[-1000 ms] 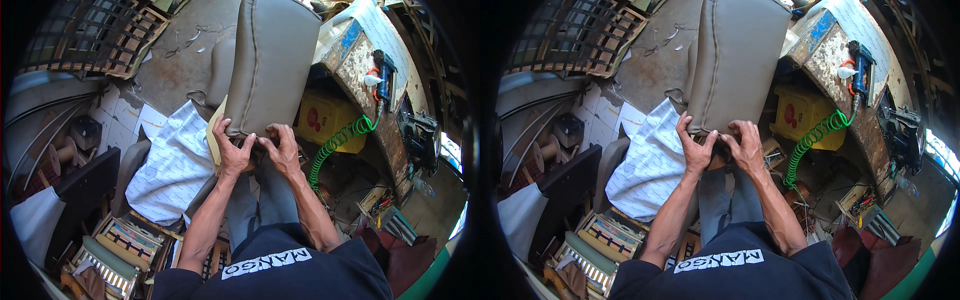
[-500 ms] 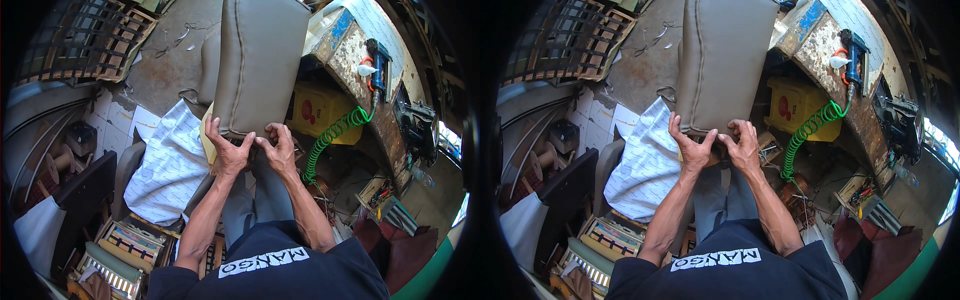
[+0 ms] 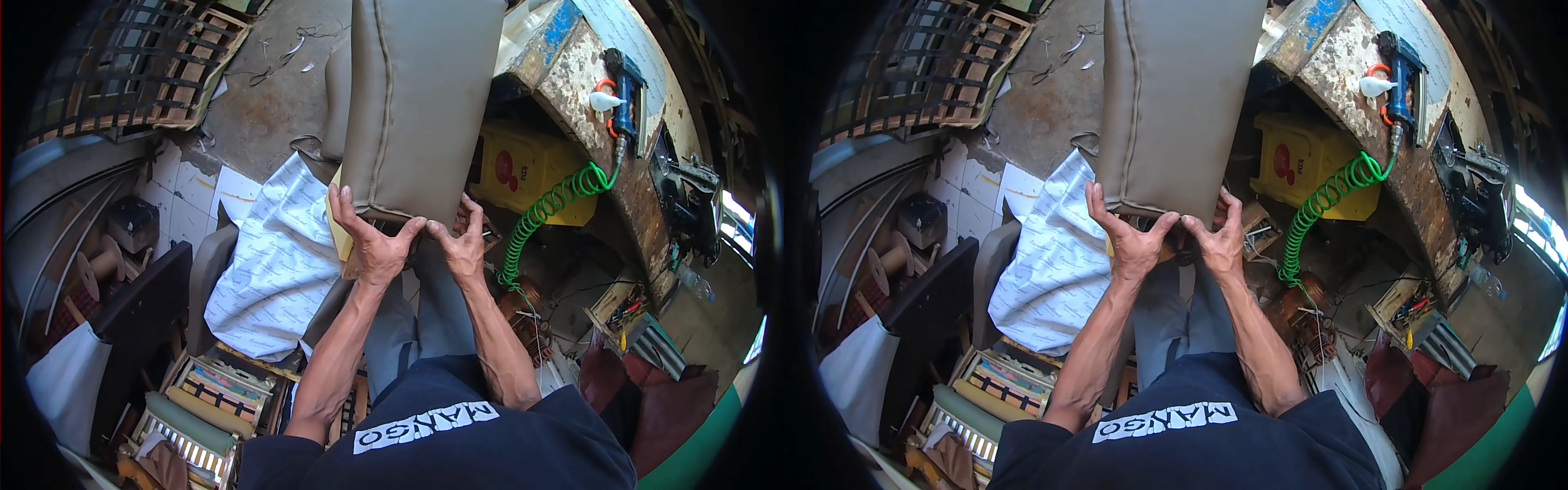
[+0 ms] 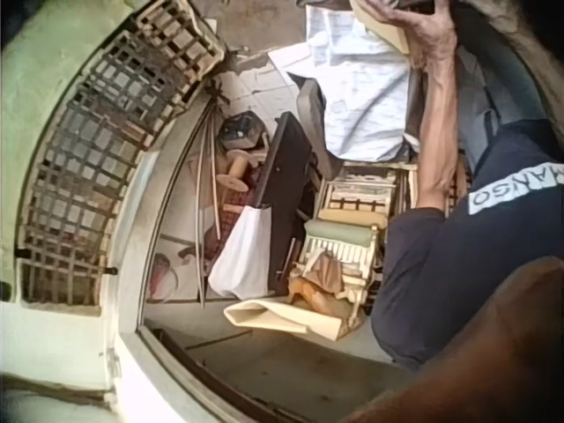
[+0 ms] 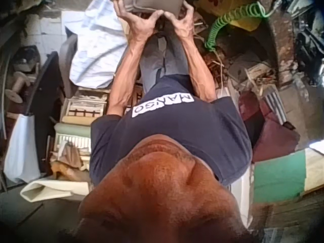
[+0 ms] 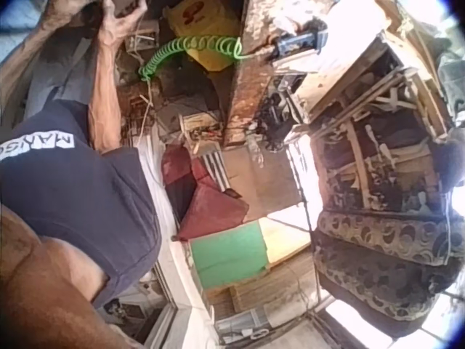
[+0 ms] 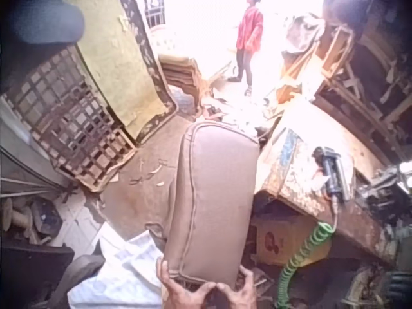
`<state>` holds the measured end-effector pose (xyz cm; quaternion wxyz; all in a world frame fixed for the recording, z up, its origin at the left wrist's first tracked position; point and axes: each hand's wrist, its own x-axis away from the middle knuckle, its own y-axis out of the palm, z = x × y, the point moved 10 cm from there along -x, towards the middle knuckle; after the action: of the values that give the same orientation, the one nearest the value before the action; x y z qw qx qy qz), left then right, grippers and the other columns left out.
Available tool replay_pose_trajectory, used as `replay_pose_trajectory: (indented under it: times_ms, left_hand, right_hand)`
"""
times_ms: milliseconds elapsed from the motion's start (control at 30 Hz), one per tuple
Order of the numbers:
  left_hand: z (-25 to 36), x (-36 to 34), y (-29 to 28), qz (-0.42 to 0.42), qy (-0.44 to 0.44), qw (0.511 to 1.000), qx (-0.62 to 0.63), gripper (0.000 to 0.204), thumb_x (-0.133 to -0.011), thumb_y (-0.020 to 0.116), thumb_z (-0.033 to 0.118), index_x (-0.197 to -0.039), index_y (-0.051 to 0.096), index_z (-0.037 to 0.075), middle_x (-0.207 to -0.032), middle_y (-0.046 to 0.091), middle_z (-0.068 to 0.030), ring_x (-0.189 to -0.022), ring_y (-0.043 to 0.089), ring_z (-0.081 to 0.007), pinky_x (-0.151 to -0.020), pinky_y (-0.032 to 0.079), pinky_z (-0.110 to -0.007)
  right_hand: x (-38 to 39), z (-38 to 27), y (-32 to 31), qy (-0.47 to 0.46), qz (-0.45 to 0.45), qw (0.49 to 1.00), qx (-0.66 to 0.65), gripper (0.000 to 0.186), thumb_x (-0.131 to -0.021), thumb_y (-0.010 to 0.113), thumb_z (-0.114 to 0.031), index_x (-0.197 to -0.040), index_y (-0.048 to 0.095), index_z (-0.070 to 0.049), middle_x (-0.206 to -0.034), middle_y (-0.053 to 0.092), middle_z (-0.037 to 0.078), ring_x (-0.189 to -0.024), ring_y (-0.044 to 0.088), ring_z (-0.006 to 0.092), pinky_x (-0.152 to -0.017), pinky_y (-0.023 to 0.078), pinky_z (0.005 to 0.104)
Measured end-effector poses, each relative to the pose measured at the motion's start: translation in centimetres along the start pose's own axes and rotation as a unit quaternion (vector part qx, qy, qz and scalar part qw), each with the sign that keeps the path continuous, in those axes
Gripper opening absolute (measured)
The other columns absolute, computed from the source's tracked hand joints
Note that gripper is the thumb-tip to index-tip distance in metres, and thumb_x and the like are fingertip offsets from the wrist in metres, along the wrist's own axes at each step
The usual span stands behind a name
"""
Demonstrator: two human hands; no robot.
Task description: The person applies adhesive from a tube to the edge of a tan leather-like material on a chair part, presses the edge down by hand, uses a pneumatic stapler to secure the fabric to the frame, and cuts excess material using shears.
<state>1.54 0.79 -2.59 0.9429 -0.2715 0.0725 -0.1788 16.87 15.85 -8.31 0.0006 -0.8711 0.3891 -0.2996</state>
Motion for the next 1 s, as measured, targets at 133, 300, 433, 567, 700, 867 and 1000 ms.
replay_pose_trajectory:
  times_ms: [133, 300, 433, 567, 700, 867, 1000]
  left_hand:
    - [0.5, -0.5, 0.7, 0.018, 0.026, 0.999, -0.043, 0.13, -0.066, 0.098, 0.031, -0.155, 0.01, -0.001, -0.158, 0.015, -0.0273, -0.151, 0.016, -0.0431, -0.124, 0.019, -0.055]
    - [0.4, 0.2, 0.7, 0.02, -0.013, 0.998, -0.064, 0.129, -0.067, 0.098, 0.032, -0.155, 0.01, 0.0, -0.157, 0.014, -0.0287, -0.15, 0.017, -0.0459, -0.123, 0.02, -0.057]
    - [0.5, 0.0, 0.6, 0.028, -0.028, 0.997, -0.06, 0.13, -0.068, 0.098, 0.03, -0.156, 0.008, -0.002, -0.158, 0.018, -0.0266, -0.151, 0.016, -0.0439, -0.125, 0.018, -0.054]
    - [0.4, 0.5, 0.5, 0.019, -0.032, 0.997, -0.07, 0.131, -0.07, 0.097, 0.032, -0.158, 0.006, -0.002, -0.161, 0.015, -0.0273, -0.153, 0.012, -0.0444, -0.126, 0.016, -0.055]
    - [0.9, 1.5, 0.8, -0.008, -0.046, 0.998, -0.051, 0.135, -0.071, 0.096, 0.034, -0.161, 0.002, -0.001, -0.166, 0.003, -0.03, -0.156, 0.003, -0.0457, -0.126, 0.013, -0.057]
    - [1.5, 2.2, 1.3, -0.017, -0.039, 0.997, -0.057, 0.139, -0.07, 0.096, 0.026, -0.163, -0.004, 0.007, -0.163, -0.008, -0.0374, -0.154, -0.002, -0.0522, -0.124, 0.014, -0.061]
    - [0.6, 2.3, 1.5, 0.008, -0.04, 0.998, -0.053, 0.135, -0.069, 0.097, 0.026, -0.163, 0.002, 0.005, -0.166, 0.0, -0.0317, -0.156, 0.004, -0.0468, -0.125, 0.015, -0.056]
  right_hand:
    - [0.6, -0.3, 0.6, -0.033, -0.032, 0.992, -0.119, 0.089, -0.087, 0.085, -0.021, -0.156, 0.034, 0.0, -0.14, 0.058, 0.018, -0.128, 0.058, 0.0272, -0.109, 0.048, 0.0384]
    - [1.8, 3.3, 0.6, 0.043, -0.056, 0.98, -0.188, 0.078, -0.091, 0.081, -0.016, -0.155, 0.039, 0.003, -0.141, 0.059, 0.018, -0.131, 0.058, 0.0248, -0.112, 0.046, 0.0367]
    - [1.3, 2.2, 0.4, 0.048, -0.042, 0.978, -0.2, 0.066, -0.095, 0.077, -0.013, -0.151, 0.047, 0.004, -0.14, 0.062, 0.017, -0.13, 0.058, 0.0214, -0.112, 0.045, 0.033]
    - [1.5, 2.3, 0.6, 0.066, -0.042, 0.977, -0.2, 0.066, -0.096, 0.075, -0.013, -0.151, 0.045, 0.007, -0.146, 0.059, 0.016, -0.132, 0.057, 0.0185, -0.111, 0.044, 0.0299]
    - [1.1, 2.7, 0.2, 0.004, -0.069, 0.971, -0.229, 0.064, -0.098, 0.073, -0.013, -0.151, 0.044, 0.009, -0.145, 0.059, 0.016, -0.131, 0.057, 0.0179, -0.111, 0.044, 0.029]
    - [0.9, 3.8, -0.6, 0.026, -0.093, 0.976, -0.197, 0.058, -0.1, 0.068, -0.012, -0.15, 0.045, 0.007, -0.141, 0.063, 0.013, -0.125, 0.06, 0.0146, -0.107, 0.046, 0.0263]
    - [-0.6, 2.9, -3.3, -0.021, -0.027, 0.998, -0.06, 0.05, -0.098, 0.073, -0.016, -0.142, 0.059, 0.001, -0.132, 0.069, 0.012, -0.117, 0.063, 0.0144, -0.102, 0.049, 0.0281]
